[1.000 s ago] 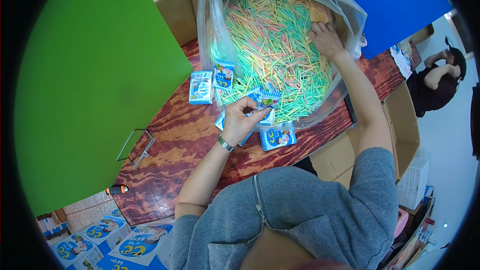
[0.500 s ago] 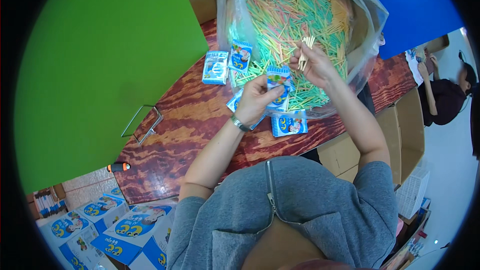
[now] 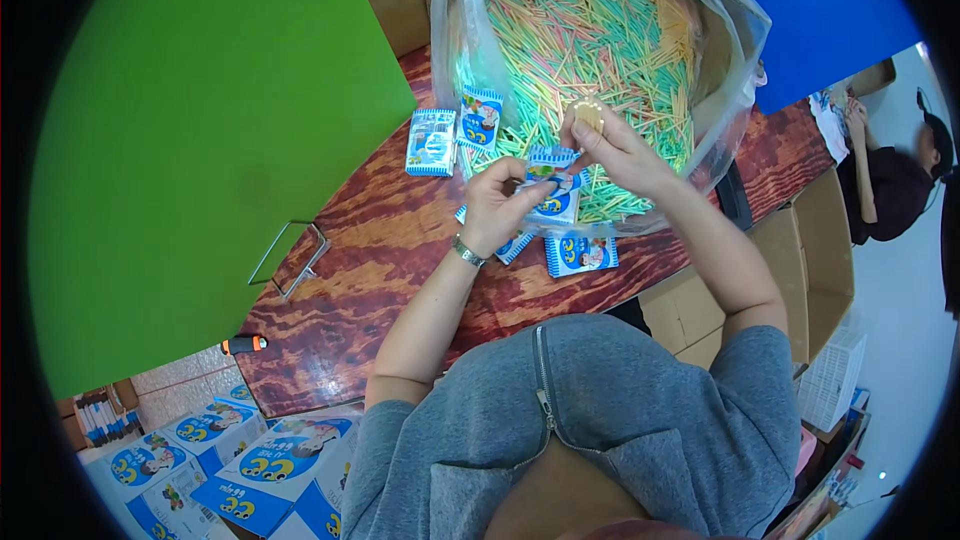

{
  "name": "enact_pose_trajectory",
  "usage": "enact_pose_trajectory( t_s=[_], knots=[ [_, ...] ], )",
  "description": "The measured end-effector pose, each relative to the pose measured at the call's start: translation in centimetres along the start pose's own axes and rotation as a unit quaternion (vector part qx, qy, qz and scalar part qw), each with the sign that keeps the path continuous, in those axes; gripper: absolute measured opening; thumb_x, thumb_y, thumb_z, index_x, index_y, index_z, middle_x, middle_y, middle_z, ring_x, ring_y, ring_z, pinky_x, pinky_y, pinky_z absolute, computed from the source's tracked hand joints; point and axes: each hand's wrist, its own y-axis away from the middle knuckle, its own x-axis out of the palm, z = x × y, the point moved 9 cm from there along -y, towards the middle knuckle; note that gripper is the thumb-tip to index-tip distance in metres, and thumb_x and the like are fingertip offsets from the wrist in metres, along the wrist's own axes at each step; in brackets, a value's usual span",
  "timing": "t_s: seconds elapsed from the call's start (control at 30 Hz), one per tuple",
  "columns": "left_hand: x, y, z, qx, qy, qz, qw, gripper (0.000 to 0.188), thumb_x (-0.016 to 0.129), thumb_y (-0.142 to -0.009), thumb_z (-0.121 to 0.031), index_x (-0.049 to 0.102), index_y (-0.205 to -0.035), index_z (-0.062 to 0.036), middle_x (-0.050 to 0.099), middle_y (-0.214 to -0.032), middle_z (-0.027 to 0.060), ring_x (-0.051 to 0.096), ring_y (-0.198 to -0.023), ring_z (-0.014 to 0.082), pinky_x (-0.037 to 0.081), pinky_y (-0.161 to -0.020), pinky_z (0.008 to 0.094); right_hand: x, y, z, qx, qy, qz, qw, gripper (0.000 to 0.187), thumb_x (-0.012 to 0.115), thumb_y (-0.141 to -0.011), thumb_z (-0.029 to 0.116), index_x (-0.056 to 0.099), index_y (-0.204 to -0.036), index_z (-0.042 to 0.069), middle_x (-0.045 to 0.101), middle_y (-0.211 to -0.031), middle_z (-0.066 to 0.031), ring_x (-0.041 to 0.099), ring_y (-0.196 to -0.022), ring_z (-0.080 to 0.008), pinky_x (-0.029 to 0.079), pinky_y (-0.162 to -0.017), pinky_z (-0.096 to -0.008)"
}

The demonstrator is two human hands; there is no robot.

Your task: The person is sorting and counting small blue packets from a large container filled with colorful plastic strands.

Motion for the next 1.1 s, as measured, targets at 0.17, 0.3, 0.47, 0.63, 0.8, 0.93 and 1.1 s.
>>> enact_pose_trajectory(
  t_s=[0.17, 0.3, 0.47, 0.63, 0.8, 0.93, 1.1],
  knots=[
    [-1.4, 0.7, -5.4, 0.173, -0.332, -0.099, 0.922, 0.024, 0.082, -0.073, -0.01, 0.059, -0.08, -0.0028, 0.06, -0.072, 0.0054, 0.058, -0.058, 0.0167, 0.044, -0.053, 0.0297, 0.9, 0.1, 5.1, 0.01, 0.298, 0.156, 0.942, 0.018, 0.048, -0.102, 0.024, 0.048, -0.097, 0.006, 0.057, -0.071, -0.0048, 0.059, -0.057, -0.0141, 0.048, -0.052, -0.0293],
    [-0.9, 0.7, -7.0, 0.222, -0.368, -0.107, 0.896, 0.027, 0.082, -0.072, -0.012, 0.059, -0.08, -0.0029, 0.06, -0.073, 0.008, 0.059, -0.059, 0.0219, 0.045, -0.051, 0.0323, 2.0, 0.0, 6.4, -0.002, 0.406, 0.234, 0.884, 0.02, 0.053, -0.099, 0.023, 0.051, -0.095, 0.003, 0.059, -0.072, -0.0112, 0.064, -0.062, -0.0239, 0.048, -0.055, -0.0377],
    [-0.9, 0.9, -7.7, 0.254, -0.388, -0.1, 0.881, 0.027, 0.083, -0.072, -0.011, 0.059, -0.082, -0.0034, 0.058, -0.07, 0.0075, 0.057, -0.058, 0.0178, 0.045, -0.052, 0.0294, 2.3, -0.7, 7.1, -0.003, 0.508, 0.266, 0.819, 0.019, 0.056, -0.095, 0.02, 0.052, -0.096, 0.002, 0.06, -0.072, -0.0164, 0.061, -0.069, -0.038, 0.046, -0.063, -0.0464],
    [-0.9, 1.2, -7.9, 0.288, -0.397, -0.086, 0.867, 0.021, 0.076, -0.069, -0.002, 0.061, -0.084, -0.0021, 0.061, -0.075, 0.0101, 0.061, -0.067, 0.0275, 0.047, -0.057, 0.0364, 3.1, -1.2, 8.5, -0.023, 0.569, 0.284, 0.771, 0.023, 0.058, -0.094, 0.023, 0.055, -0.097, 0.001, 0.062, -0.072, -0.0188, 0.063, -0.074, -0.0392, 0.047, -0.065, -0.0491],
    [-0.7, 1.4, -8.3, 0.312, -0.411, -0.072, 0.854, 0.023, 0.075, -0.068, 0.0, 0.062, -0.087, -0.0019, 0.064, -0.08, 0.011, 0.063, -0.073, 0.0278, 0.05, -0.061, 0.0362, 3.6, -1.4, 7.9, -0.038, 0.616, 0.303, 0.726, 0.025, 0.062, -0.091, 0.024, 0.055, -0.098, 0.001, 0.063, -0.072, -0.0209, 0.063, -0.073, -0.0413, 0.048, -0.065, -0.0508],
    [0.0, 1.7, -8.7, 0.349, -0.44, -0.047, 0.826, 0.028, 0.074, -0.067, 0.002, 0.063, -0.092, -0.0022, 0.065, -0.085, 0.0108, 0.064, -0.077, 0.0273, 0.052, -0.065, 0.0358, 4.0, -1.5, 7.4, 0.001, 0.64, 0.349, 0.684, 0.028, 0.064, -0.089, 0.027, 0.058, -0.095, -0.001, 0.064, -0.074, -0.0218, 0.064, -0.076, -0.041, 0.049, -0.067, -0.0503],
    [1.2, 1.9, -9.0, 0.377, -0.461, -0.045, 0.802, 0.033, 0.075, -0.067, 0.001, 0.064, -0.099, -0.0021, 0.066, -0.087, 0.0106, 0.065, -0.078, 0.0269, 0.052, -0.066, 0.0356, 4.5, -2.3, 5.9, 0.08, 0.661, 0.384, 0.64, 0.036, 0.068, -0.086, 0.03, 0.06, -0.095, -0.004, 0.065, -0.077, -0.0225, 0.065, -0.08, -0.0399, 0.05, -0.072, -0.0483]
  ],
)
